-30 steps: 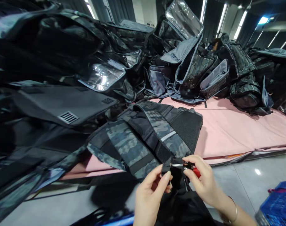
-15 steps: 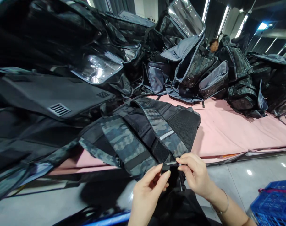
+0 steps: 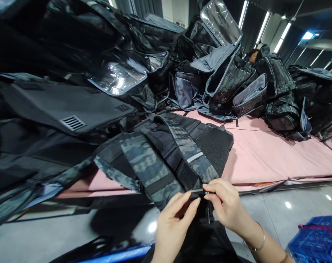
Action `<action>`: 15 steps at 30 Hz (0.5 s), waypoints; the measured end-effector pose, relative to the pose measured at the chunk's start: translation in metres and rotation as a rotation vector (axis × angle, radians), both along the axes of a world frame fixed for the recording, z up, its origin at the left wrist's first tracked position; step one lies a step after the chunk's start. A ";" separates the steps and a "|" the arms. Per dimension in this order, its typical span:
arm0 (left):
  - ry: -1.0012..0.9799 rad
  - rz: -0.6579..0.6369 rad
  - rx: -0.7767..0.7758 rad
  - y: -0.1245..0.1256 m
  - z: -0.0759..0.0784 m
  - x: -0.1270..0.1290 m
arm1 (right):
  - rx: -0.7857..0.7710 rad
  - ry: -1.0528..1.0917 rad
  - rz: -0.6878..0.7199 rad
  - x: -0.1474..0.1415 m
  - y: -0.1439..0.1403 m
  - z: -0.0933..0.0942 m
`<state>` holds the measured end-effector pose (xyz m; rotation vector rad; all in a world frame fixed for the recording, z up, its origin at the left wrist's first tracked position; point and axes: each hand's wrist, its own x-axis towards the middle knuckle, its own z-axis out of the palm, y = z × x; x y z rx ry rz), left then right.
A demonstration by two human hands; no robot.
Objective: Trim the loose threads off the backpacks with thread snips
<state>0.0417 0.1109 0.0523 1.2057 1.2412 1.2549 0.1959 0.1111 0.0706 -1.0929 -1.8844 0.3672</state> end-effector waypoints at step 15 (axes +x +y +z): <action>0.011 0.041 0.001 -0.005 0.005 0.004 | 0.008 0.043 -0.068 0.000 -0.004 -0.002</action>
